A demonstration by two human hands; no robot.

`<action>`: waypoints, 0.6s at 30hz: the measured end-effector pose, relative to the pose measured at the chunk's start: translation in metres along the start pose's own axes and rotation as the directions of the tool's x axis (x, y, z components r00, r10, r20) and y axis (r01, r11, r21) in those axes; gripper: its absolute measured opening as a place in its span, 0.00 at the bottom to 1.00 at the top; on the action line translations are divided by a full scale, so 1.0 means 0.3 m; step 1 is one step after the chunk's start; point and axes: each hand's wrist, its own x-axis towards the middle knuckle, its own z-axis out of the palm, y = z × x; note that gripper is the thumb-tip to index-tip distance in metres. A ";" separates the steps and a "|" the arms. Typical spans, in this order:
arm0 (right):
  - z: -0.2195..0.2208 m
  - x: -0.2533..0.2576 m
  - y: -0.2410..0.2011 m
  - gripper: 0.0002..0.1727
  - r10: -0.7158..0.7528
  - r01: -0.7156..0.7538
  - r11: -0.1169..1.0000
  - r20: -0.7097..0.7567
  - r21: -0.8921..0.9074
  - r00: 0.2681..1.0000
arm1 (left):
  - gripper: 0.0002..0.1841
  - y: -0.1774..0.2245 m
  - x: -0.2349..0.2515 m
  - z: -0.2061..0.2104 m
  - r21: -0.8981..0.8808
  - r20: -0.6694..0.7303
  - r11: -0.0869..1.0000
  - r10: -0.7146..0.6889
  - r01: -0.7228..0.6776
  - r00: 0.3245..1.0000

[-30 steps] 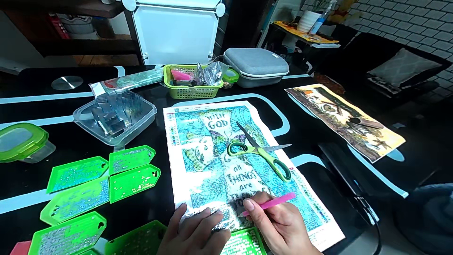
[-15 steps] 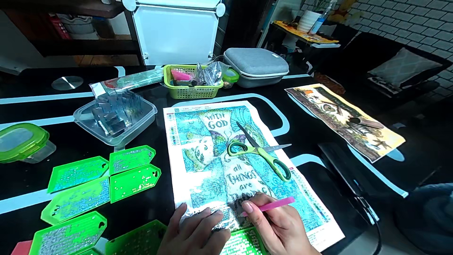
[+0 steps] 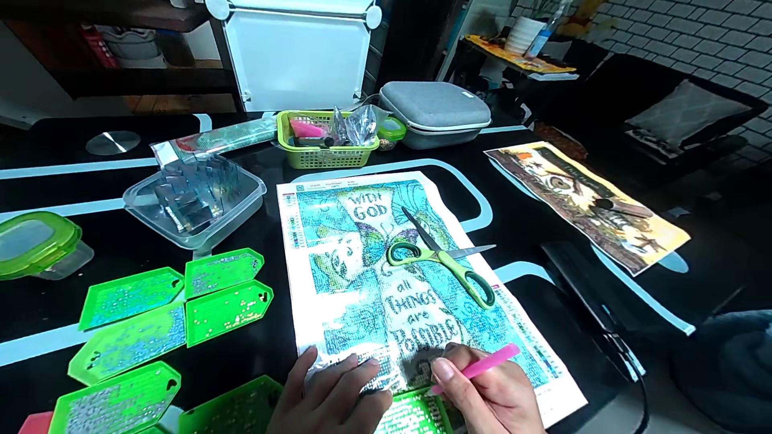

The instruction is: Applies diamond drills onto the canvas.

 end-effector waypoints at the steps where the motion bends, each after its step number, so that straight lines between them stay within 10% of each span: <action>1: 0.000 0.000 0.001 0.18 0.001 -0.001 1.000 0.002 0.000 1.000 | 0.23 0.000 0.000 -0.001 -0.001 0.000 1.000 0.002 -0.002 1.000; 18: 0.028 0.031 0.029 0.16 0.071 -0.063 0.990 -0.060 0.125 0.996 | 0.23 0.001 0.004 -0.004 0.007 0.015 1.000 -0.003 0.003 1.000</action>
